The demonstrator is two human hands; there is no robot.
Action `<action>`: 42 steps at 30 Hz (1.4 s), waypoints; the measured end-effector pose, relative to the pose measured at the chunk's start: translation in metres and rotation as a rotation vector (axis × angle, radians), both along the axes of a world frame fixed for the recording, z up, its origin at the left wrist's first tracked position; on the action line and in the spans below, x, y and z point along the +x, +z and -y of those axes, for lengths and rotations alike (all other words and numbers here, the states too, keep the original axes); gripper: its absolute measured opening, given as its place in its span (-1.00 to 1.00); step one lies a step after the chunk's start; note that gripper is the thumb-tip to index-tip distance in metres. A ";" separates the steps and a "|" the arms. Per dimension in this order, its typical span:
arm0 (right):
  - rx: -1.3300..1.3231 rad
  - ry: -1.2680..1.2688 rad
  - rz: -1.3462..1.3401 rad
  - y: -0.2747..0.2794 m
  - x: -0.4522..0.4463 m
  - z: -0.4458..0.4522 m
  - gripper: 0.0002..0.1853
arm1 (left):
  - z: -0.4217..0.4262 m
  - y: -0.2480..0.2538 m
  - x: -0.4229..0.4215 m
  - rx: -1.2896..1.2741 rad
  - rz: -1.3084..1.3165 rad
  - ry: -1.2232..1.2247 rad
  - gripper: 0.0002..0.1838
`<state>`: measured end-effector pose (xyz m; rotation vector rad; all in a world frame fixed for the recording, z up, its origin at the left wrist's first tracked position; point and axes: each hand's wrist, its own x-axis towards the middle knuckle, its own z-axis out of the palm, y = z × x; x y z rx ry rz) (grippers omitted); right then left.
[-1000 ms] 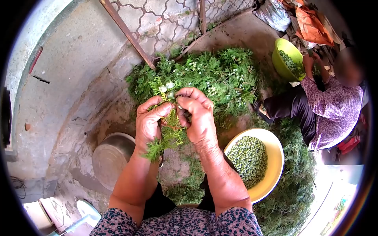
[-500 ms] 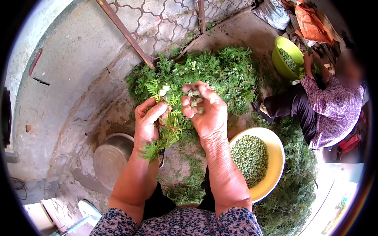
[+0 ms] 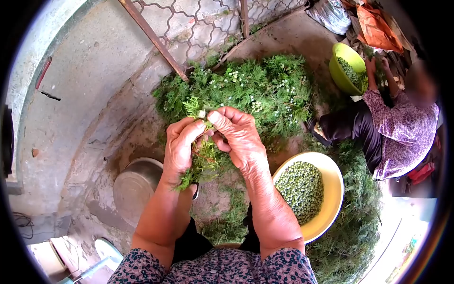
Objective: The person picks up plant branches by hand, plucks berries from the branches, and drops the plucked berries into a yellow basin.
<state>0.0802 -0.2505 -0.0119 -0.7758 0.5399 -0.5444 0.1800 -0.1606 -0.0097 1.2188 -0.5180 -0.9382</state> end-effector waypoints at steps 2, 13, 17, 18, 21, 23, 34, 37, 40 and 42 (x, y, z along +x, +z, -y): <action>-0.038 0.024 -0.001 0.000 0.000 -0.001 -0.77 | 0.000 0.006 0.002 0.032 0.090 -0.020 -0.78; 0.228 -0.005 0.121 -0.004 -0.001 -0.004 -0.89 | -0.001 -0.003 0.004 -0.132 -0.256 -0.047 -0.83; 0.350 0.014 0.218 -0.004 -0.004 -0.002 -0.88 | -0.003 -0.015 0.007 -0.176 -0.250 -0.028 -0.83; 0.419 0.060 0.350 -0.008 -0.005 0.003 -0.87 | -0.003 -0.017 0.010 -0.249 -0.252 -0.004 -0.82; 0.343 0.012 0.455 -0.006 -0.005 0.009 -0.77 | -0.006 -0.011 0.013 -0.172 -0.373 -0.075 -0.81; 0.325 -0.159 0.303 0.013 -0.005 0.008 -0.73 | -0.005 -0.004 0.011 -0.091 -0.221 -0.038 -0.80; -0.789 -0.148 -0.119 0.011 -0.001 0.009 -0.70 | 0.000 -0.001 0.006 -0.003 -0.062 -0.027 -0.74; -0.777 -0.080 -0.089 0.012 0.002 0.007 -0.67 | 0.002 -0.002 0.010 0.074 0.045 -0.099 -0.71; -0.900 -0.084 -0.081 0.010 0.004 0.006 -0.71 | 0.005 0.004 0.007 0.041 0.183 -0.091 -0.74; -0.821 -0.121 -0.217 0.009 0.004 0.005 -0.76 | 0.003 0.002 0.011 0.127 0.241 -0.119 -0.72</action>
